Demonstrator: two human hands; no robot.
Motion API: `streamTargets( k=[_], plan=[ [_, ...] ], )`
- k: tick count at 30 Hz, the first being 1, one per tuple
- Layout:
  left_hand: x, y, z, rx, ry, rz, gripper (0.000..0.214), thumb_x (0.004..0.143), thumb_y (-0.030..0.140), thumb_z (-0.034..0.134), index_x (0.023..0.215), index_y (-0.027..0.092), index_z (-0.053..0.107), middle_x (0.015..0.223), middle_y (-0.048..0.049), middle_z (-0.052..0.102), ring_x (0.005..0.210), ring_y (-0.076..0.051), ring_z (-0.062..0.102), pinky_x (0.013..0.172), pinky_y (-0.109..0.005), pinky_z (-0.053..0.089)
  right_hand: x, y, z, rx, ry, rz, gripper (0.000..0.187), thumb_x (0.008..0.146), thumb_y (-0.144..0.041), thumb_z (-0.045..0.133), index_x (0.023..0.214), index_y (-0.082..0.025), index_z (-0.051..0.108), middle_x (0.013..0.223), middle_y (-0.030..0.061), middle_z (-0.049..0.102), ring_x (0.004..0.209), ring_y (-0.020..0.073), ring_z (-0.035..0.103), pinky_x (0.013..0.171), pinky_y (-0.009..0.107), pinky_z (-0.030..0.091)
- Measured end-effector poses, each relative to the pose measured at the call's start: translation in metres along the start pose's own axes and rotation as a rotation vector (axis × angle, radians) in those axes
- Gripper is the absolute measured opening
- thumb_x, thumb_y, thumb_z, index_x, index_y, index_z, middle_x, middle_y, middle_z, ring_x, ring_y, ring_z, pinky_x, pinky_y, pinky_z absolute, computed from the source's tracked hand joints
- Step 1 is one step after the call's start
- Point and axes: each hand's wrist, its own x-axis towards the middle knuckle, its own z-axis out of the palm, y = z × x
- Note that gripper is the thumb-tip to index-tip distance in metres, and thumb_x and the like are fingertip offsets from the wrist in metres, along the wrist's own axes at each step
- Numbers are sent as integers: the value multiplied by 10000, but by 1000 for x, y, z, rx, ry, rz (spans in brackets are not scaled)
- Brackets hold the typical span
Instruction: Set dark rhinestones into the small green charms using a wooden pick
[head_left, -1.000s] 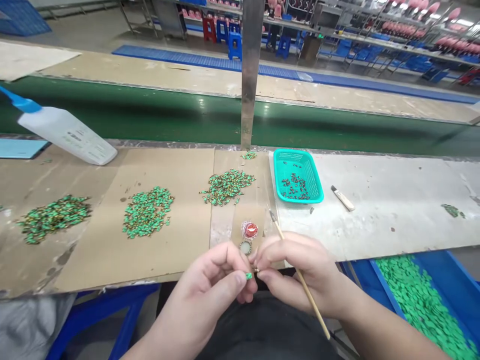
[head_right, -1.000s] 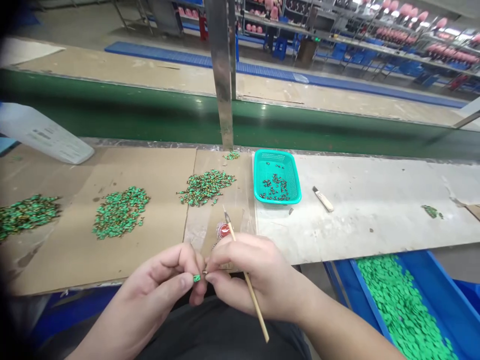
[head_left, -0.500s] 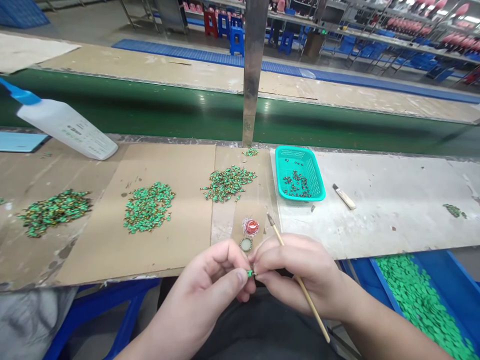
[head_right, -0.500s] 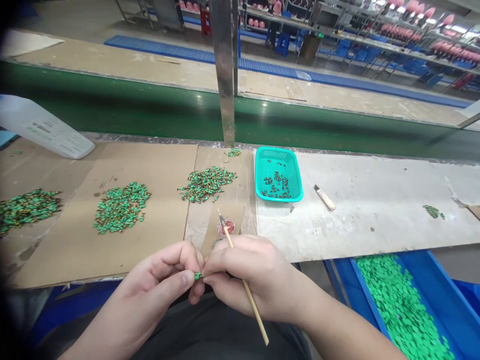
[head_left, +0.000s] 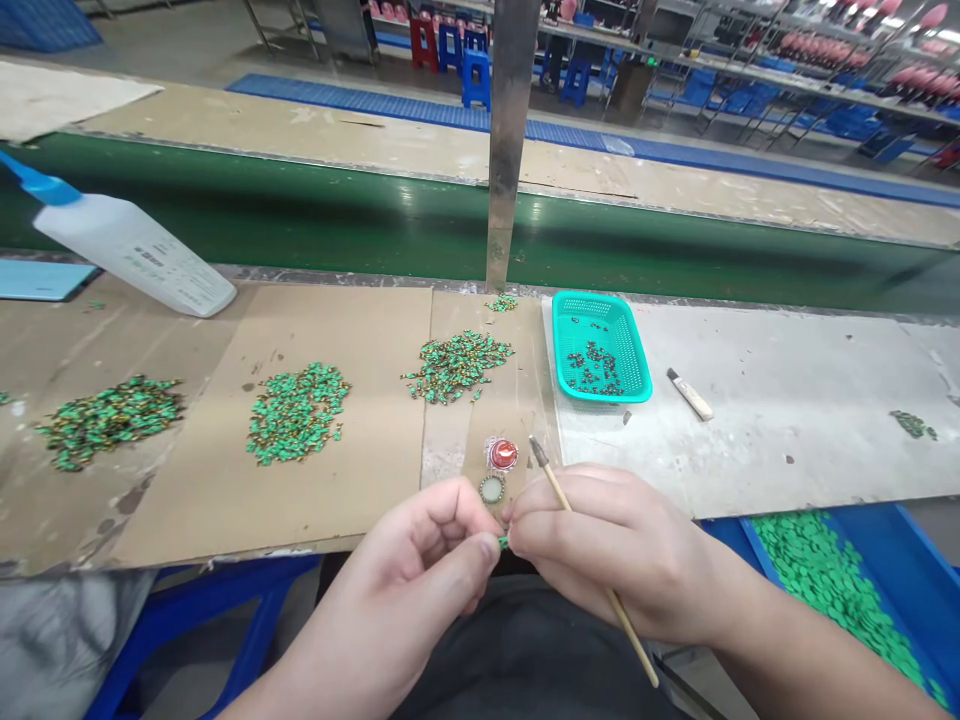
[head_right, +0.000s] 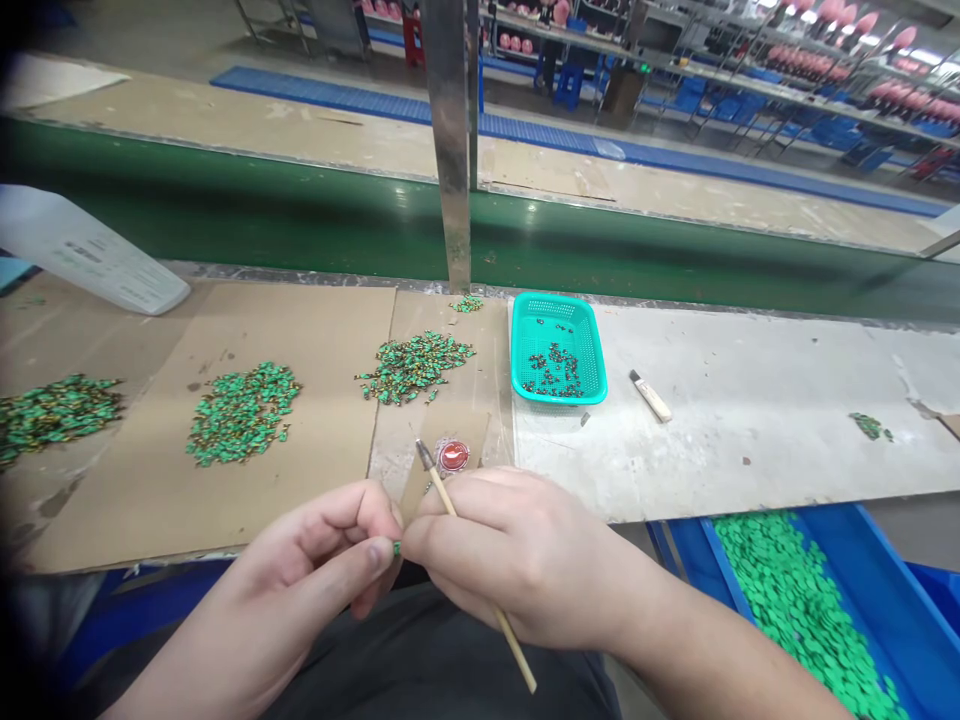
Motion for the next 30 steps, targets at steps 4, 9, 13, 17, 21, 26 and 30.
streamTargets(
  k=[4,9,13,17,21,26,30],
  plan=[
    [-4,-2,0,-31,-6,5,365,992,489,821,774,244,660,634,36,559,611,-157,456,583,-261,394,-2,3,4,33,43,-15,186,1145,-35,599,1156,-150,745,1004,93,786,876,206,732,794,328,617],
    [-6,-4,-2,-44,-19,33,402,1013,528,845,789,239,679,645,35,561,617,-151,463,584,-249,415,-3,6,8,78,66,12,185,1138,-42,616,1161,-196,717,1003,89,801,871,212,751,789,333,639],
    [-5,-7,-4,0,18,74,360,1041,520,840,836,234,765,664,13,633,636,-156,546,621,-242,495,-4,10,13,158,150,35,146,1140,-78,667,1149,-210,729,989,76,829,876,199,786,801,310,657],
    [-7,-10,-5,77,76,161,274,1064,473,830,890,262,830,734,-6,727,694,-172,673,662,-230,569,-5,10,18,243,244,148,101,1082,-119,786,1084,-217,761,949,56,845,843,188,802,806,300,663],
    [-11,-13,-6,172,125,292,164,1073,373,822,923,310,843,806,5,773,735,-175,725,680,-219,584,-5,5,22,306,304,214,104,1029,-118,825,1032,-213,784,893,38,833,776,174,775,755,286,638],
    [-16,-24,-10,304,144,458,178,1126,225,735,1075,366,831,963,4,801,895,-205,754,817,-260,593,-5,-1,25,305,328,215,109,1023,-98,810,1032,-206,803,868,48,826,730,177,755,679,286,608],
    [-17,-29,-10,369,158,532,242,1115,143,721,1122,370,806,978,-4,795,900,-222,751,825,-293,584,-6,-2,26,295,341,205,108,1030,-103,805,1036,-211,804,873,53,827,733,185,759,674,298,611]
  ],
)
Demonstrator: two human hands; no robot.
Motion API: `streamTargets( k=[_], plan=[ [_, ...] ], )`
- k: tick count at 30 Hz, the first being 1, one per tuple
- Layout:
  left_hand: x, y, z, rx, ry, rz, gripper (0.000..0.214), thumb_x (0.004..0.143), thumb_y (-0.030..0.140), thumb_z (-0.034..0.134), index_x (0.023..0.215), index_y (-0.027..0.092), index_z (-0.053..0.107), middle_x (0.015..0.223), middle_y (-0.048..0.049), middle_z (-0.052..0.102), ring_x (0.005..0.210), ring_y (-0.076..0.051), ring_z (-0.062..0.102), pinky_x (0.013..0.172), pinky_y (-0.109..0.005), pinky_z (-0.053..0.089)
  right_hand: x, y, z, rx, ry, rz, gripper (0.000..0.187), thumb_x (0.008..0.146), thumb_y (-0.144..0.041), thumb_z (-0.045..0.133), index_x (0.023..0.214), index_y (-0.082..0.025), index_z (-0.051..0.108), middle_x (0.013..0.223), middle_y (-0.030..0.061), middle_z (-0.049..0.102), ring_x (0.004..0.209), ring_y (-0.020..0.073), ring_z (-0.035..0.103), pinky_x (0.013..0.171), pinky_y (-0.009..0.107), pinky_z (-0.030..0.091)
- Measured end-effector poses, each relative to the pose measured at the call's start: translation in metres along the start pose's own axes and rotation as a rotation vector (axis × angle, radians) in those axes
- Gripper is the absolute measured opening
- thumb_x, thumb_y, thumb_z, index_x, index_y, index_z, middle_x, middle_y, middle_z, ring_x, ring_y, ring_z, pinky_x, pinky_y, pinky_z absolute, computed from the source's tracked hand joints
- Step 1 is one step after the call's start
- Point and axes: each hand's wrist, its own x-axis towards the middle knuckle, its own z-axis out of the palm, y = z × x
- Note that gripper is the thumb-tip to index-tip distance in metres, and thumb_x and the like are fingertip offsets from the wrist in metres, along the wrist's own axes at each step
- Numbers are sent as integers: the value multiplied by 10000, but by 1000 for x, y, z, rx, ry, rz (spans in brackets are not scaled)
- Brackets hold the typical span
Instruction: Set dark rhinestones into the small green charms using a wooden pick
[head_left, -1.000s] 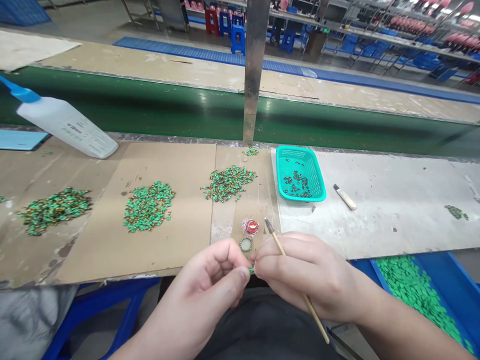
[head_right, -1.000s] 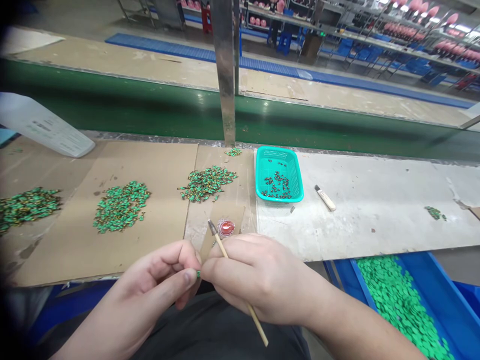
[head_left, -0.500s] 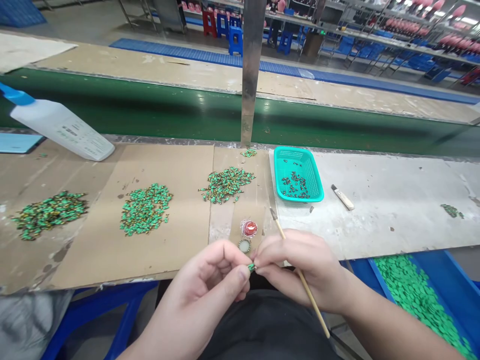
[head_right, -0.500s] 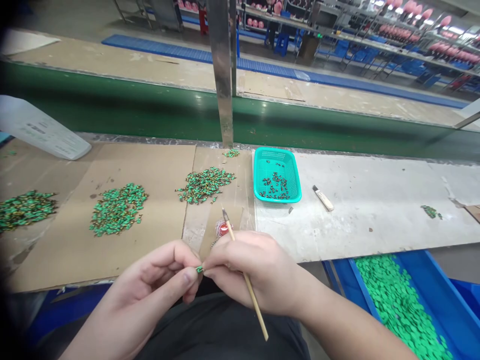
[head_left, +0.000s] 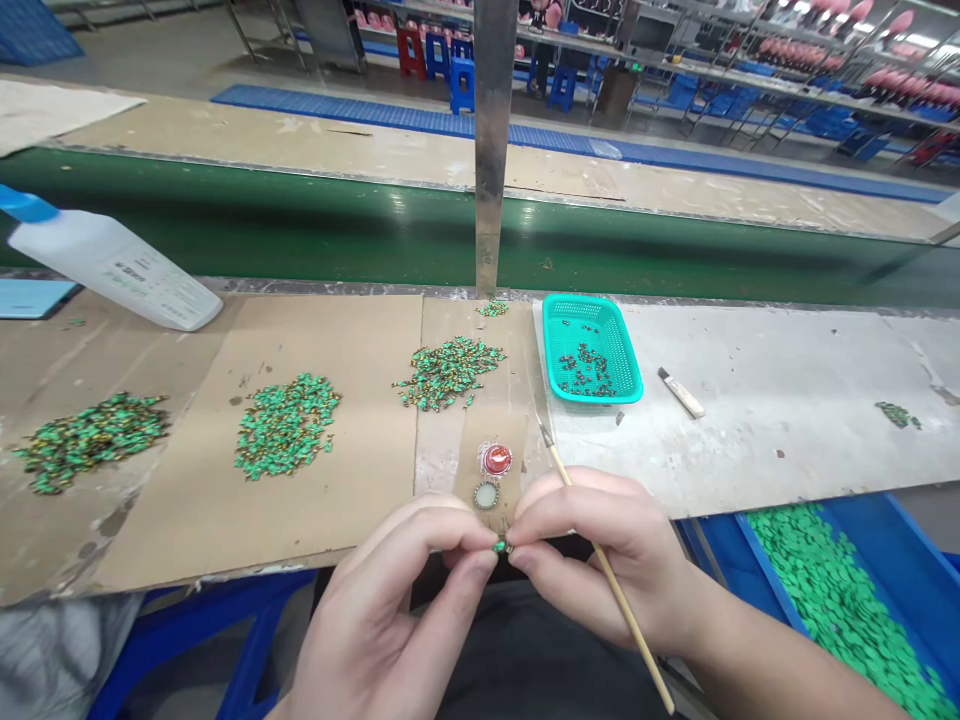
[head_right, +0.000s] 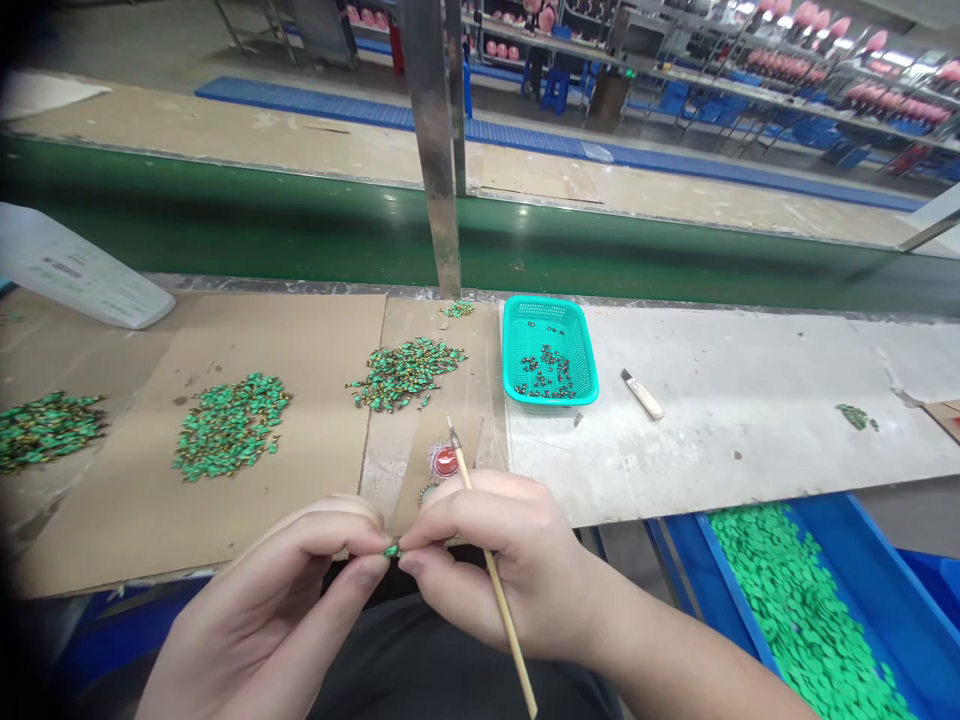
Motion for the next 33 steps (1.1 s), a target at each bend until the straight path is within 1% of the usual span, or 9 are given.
streamTargets(
  k=[3,6,15,22,26,33],
  plan=[
    [1,0,1,58,1,46,272,1099,113,726,1137,374,794,979,0,801,895,-224,755,832,-301,582,-1,0,0,8,2,1,112,1027,-92,804,1025,-204,809,869,53,825,732,179,755,677,291,618],
    [3,0,2,83,-4,62,260,1093,119,732,1128,370,791,974,-2,804,891,-229,761,830,-306,585,-1,2,1,23,5,-4,119,1035,-92,795,1032,-210,814,883,52,836,740,173,758,687,283,636],
    [1,-2,2,75,-20,46,257,1100,128,726,1124,376,787,984,1,811,902,-226,767,834,-296,579,-2,3,2,61,2,7,109,1030,-91,808,1015,-198,822,881,52,837,741,162,760,701,266,643],
    [2,2,6,28,44,2,202,1075,163,759,1041,350,830,951,-28,821,882,-260,756,817,-328,574,-2,5,2,63,-1,11,106,1041,-106,801,1027,-210,821,883,48,829,747,170,764,698,272,647],
    [3,4,9,17,45,-8,185,1096,192,736,1011,340,805,925,-25,801,849,-250,741,789,-321,575,-2,6,3,68,10,21,101,1043,-121,799,1006,-212,821,864,47,819,737,173,746,686,280,632],
    [4,3,9,17,38,1,196,1127,196,695,1020,330,789,921,-23,783,845,-238,739,783,-319,574,-4,7,4,68,18,20,101,1041,-114,801,1011,-208,821,855,46,814,740,175,744,701,281,621]
  ],
)
